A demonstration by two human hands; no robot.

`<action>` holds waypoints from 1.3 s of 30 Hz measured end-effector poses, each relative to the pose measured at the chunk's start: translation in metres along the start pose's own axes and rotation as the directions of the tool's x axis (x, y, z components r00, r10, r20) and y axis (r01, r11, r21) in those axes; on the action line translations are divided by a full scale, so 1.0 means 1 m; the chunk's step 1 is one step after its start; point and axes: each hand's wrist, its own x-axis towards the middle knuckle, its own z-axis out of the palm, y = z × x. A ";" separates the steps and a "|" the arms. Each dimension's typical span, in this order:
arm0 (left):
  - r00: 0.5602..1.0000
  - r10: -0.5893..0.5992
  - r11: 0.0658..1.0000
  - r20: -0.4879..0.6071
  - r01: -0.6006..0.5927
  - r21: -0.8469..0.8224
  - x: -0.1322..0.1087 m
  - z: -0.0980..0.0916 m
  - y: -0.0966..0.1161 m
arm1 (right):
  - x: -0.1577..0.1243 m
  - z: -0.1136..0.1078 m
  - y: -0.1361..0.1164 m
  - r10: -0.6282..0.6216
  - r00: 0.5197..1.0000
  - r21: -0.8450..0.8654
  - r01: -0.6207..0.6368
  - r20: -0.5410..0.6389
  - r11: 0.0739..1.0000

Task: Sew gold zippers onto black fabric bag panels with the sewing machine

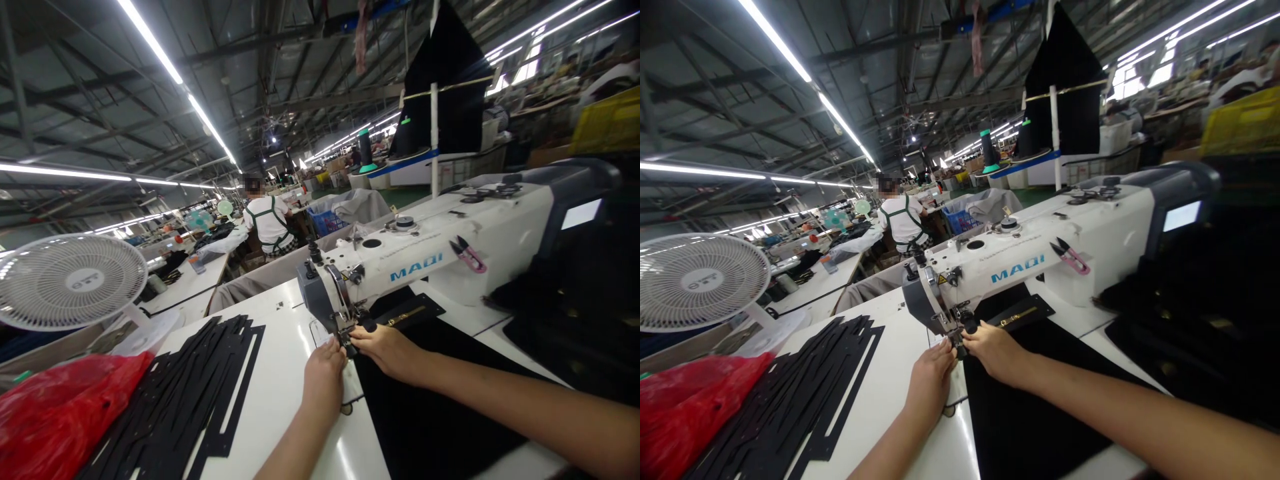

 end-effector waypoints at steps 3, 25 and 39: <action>1.000 -0.018 1.000 0.011 0.018 -0.005 0.003 -0.001 -0.002 | 0.003 0.001 0.002 0.012 1.000 -0.008 -0.012 -0.021 1.000; 0.997 -0.063 0.995 0.049 0.066 -0.074 -0.004 -0.003 0.000 | -0.002 0.005 -0.002 -0.011 0.991 0.046 0.017 -0.136 0.999; 0.736 -0.656 0.552 0.167 0.619 -0.559 -0.018 -0.019 0.020 | -0.026 0.024 -0.011 0.191 0.967 -0.246 -0.229 -0.171 0.942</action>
